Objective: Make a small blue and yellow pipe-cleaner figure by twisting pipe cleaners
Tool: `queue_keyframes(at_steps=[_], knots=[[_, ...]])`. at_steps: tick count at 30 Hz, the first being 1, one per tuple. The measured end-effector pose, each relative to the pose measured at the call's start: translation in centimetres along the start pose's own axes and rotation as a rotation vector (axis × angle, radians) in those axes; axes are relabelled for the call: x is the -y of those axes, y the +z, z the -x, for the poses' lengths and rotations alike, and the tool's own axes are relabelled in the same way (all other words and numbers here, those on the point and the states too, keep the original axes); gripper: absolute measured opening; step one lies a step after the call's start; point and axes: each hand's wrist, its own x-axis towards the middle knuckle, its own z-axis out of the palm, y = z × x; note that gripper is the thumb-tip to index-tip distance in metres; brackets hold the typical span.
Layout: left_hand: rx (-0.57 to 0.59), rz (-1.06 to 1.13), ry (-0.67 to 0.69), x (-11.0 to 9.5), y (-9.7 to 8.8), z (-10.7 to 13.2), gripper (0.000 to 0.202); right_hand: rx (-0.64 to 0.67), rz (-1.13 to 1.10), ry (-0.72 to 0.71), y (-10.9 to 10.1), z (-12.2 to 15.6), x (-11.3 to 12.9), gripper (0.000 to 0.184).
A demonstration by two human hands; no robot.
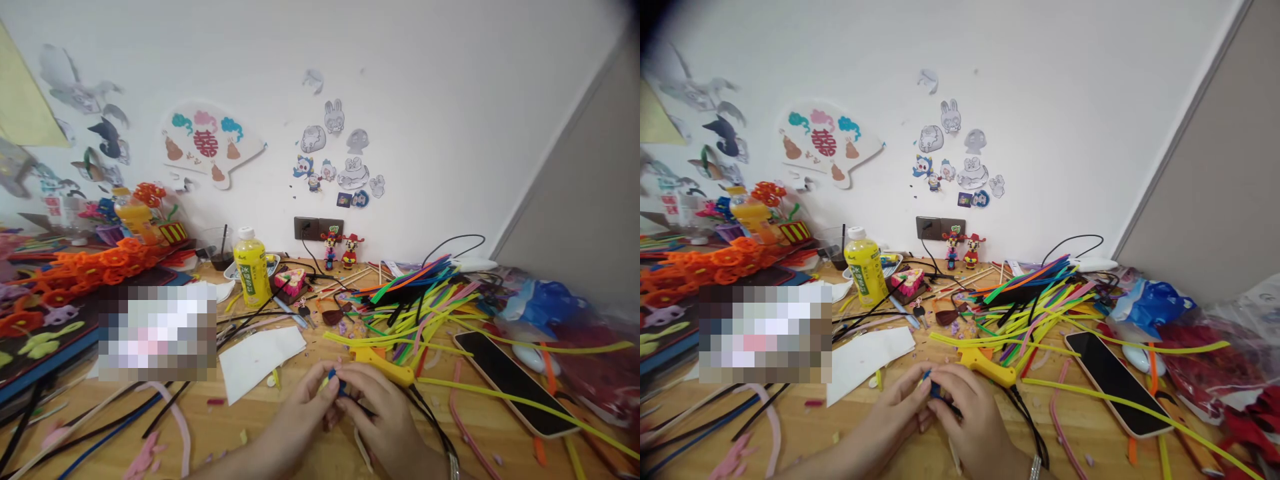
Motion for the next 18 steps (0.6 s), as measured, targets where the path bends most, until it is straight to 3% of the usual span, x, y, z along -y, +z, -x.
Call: queue_keyframes(at_steps=[9, 15, 18], knots=[[-0.054, 0.214, -0.066, -0.21, 0.78, 0.30, 0.027, 0.029, 0.055, -0.101, -0.42, -0.15, 0.26, 0.030], [-0.076, 0.071, -0.095, -0.35, 0.79, 0.54, 0.033, -0.013, -0.117, 0.084, -0.45, -0.57, 0.36, 0.011], [-0.088, 0.036, -0.121, -0.52, 0.68, 0.50, 0.036, -0.033, -0.160, 0.137, -0.40, -0.74, 0.38, 0.012]])
